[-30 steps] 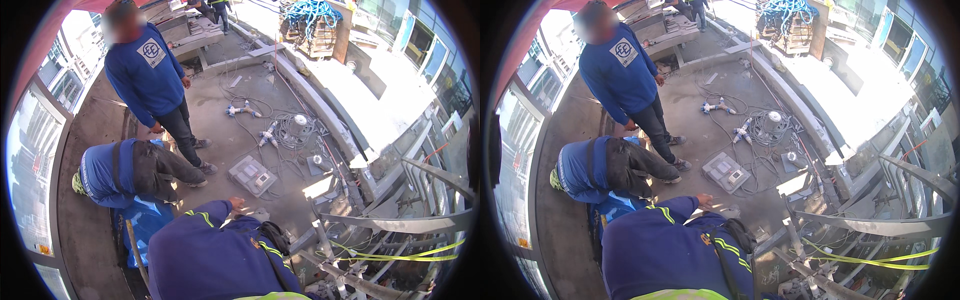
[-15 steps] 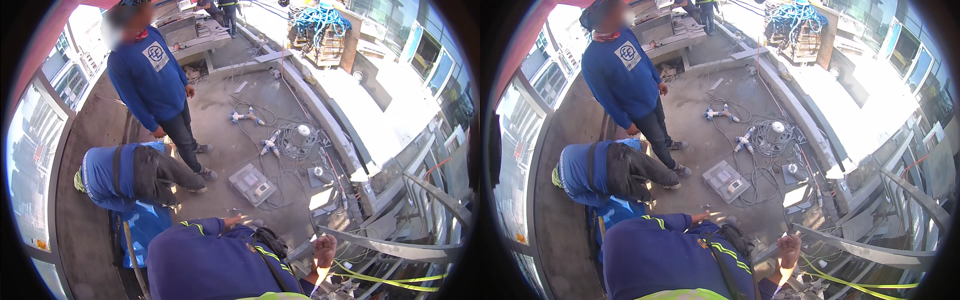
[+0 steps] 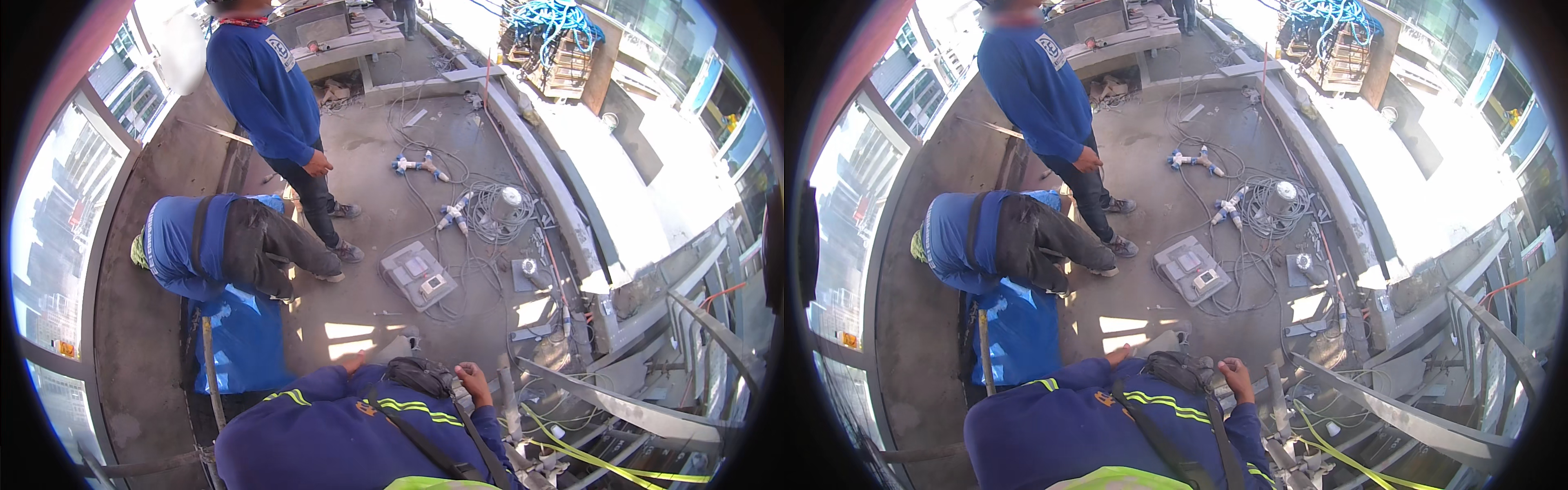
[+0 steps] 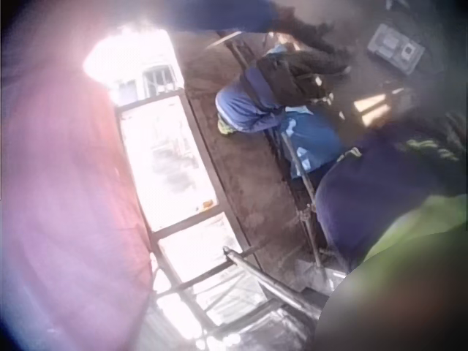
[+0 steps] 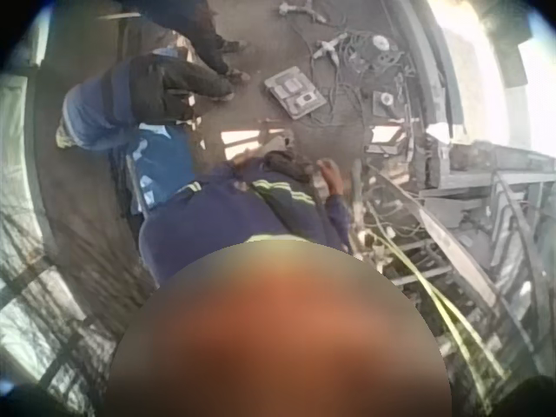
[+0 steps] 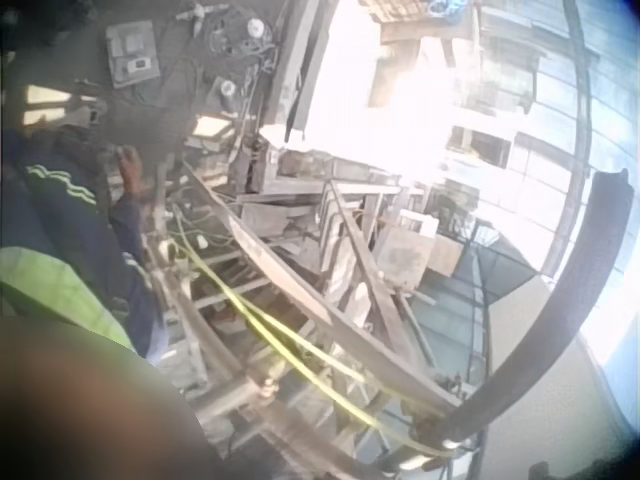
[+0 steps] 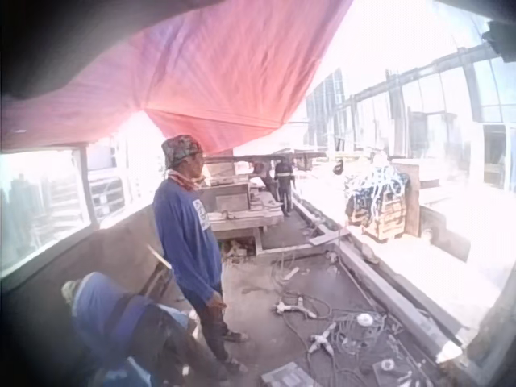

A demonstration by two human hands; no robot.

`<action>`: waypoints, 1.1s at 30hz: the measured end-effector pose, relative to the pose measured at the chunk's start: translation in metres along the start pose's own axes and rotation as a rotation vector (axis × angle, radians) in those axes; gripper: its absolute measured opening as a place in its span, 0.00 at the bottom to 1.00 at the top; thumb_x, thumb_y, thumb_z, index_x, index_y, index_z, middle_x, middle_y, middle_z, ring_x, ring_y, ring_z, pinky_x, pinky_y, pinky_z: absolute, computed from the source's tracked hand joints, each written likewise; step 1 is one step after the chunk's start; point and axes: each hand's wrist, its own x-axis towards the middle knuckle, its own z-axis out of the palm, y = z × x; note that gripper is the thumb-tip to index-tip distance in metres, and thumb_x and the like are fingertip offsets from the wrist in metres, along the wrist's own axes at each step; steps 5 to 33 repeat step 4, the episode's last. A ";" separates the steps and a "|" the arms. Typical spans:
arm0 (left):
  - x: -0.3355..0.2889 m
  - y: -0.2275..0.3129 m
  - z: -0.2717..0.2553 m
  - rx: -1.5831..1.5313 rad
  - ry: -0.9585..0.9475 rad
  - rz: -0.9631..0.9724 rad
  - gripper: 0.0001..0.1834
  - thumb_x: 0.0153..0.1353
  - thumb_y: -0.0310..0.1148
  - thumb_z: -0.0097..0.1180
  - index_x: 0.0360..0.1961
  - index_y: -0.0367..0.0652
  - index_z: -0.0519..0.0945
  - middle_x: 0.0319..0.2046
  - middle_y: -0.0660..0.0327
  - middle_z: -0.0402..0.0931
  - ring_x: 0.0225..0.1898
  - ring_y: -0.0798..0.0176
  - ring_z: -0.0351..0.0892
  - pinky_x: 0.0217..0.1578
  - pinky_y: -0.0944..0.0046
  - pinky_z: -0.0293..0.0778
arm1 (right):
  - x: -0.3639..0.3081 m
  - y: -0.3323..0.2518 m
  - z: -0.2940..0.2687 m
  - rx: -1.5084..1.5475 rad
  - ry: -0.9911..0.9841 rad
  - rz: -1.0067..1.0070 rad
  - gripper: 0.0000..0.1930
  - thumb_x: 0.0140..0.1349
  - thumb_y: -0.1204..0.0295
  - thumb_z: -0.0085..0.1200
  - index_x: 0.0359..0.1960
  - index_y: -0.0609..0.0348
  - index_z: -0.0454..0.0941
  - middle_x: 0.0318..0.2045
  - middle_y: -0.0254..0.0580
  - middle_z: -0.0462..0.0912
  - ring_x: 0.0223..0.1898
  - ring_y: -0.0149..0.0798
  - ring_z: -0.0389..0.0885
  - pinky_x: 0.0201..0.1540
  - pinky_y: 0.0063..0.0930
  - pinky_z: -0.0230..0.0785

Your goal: The person measures a large grey panel with a tape measure and marks it with a utility knife. They then lift and reposition the panel on a metal scaffold structure at a construction site.

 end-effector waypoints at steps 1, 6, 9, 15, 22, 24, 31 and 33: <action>-0.006 -0.006 0.006 -0.052 -0.030 0.019 0.51 0.70 0.75 0.42 0.78 0.43 0.65 0.72 0.43 0.68 0.67 0.46 0.74 0.68 0.47 0.68 | 0.009 0.011 0.002 0.024 -0.027 0.043 0.27 0.67 0.59 0.67 0.60 0.64 0.79 0.50 0.47 0.87 0.53 0.39 0.84 0.59 0.35 0.74; -0.034 -0.020 0.008 -0.180 -0.070 0.071 0.51 0.69 0.74 0.45 0.78 0.42 0.63 0.72 0.43 0.68 0.68 0.46 0.73 0.69 0.47 0.67 | -0.006 0.033 0.026 -0.153 -0.367 -0.227 0.29 0.68 0.59 0.65 0.65 0.61 0.76 0.58 0.46 0.84 0.60 0.40 0.79 0.65 0.38 0.69; -0.034 -0.020 0.008 -0.180 -0.070 0.071 0.51 0.69 0.74 0.45 0.78 0.42 0.63 0.72 0.43 0.68 0.68 0.46 0.73 0.69 0.47 0.67 | -0.006 0.033 0.026 -0.153 -0.367 -0.227 0.29 0.68 0.59 0.65 0.65 0.61 0.76 0.58 0.46 0.84 0.60 0.40 0.79 0.65 0.38 0.69; -0.034 -0.020 0.008 -0.180 -0.070 0.071 0.51 0.69 0.74 0.45 0.78 0.42 0.63 0.72 0.43 0.68 0.68 0.46 0.73 0.69 0.47 0.67 | -0.006 0.033 0.026 -0.153 -0.367 -0.227 0.29 0.68 0.59 0.65 0.65 0.61 0.76 0.58 0.46 0.84 0.60 0.40 0.79 0.65 0.38 0.69; -0.034 -0.020 0.008 -0.180 -0.070 0.071 0.51 0.69 0.74 0.45 0.78 0.42 0.63 0.72 0.43 0.68 0.68 0.46 0.73 0.69 0.47 0.67 | -0.006 0.033 0.026 -0.153 -0.367 -0.227 0.29 0.68 0.59 0.65 0.65 0.61 0.76 0.58 0.46 0.84 0.60 0.40 0.79 0.65 0.38 0.69; -0.034 -0.020 0.008 -0.180 -0.070 0.071 0.51 0.69 0.74 0.45 0.78 0.42 0.63 0.72 0.43 0.68 0.68 0.46 0.73 0.69 0.47 0.67 | -0.006 0.033 0.026 -0.153 -0.367 -0.227 0.29 0.68 0.59 0.65 0.65 0.61 0.76 0.58 0.46 0.84 0.60 0.40 0.79 0.65 0.38 0.69; -0.034 -0.020 0.008 -0.180 -0.070 0.071 0.51 0.69 0.74 0.45 0.78 0.42 0.63 0.72 0.43 0.68 0.68 0.46 0.73 0.69 0.47 0.67 | -0.006 0.033 0.026 -0.153 -0.367 -0.227 0.29 0.68 0.59 0.65 0.65 0.61 0.76 0.58 0.46 0.84 0.60 0.40 0.79 0.65 0.38 0.69; -0.034 -0.020 0.008 -0.180 -0.070 0.071 0.51 0.69 0.74 0.45 0.78 0.42 0.63 0.72 0.43 0.68 0.68 0.46 0.73 0.69 0.47 0.67 | -0.006 0.033 0.026 -0.153 -0.367 -0.227 0.29 0.68 0.59 0.65 0.65 0.61 0.76 0.58 0.46 0.84 0.60 0.40 0.79 0.65 0.38 0.69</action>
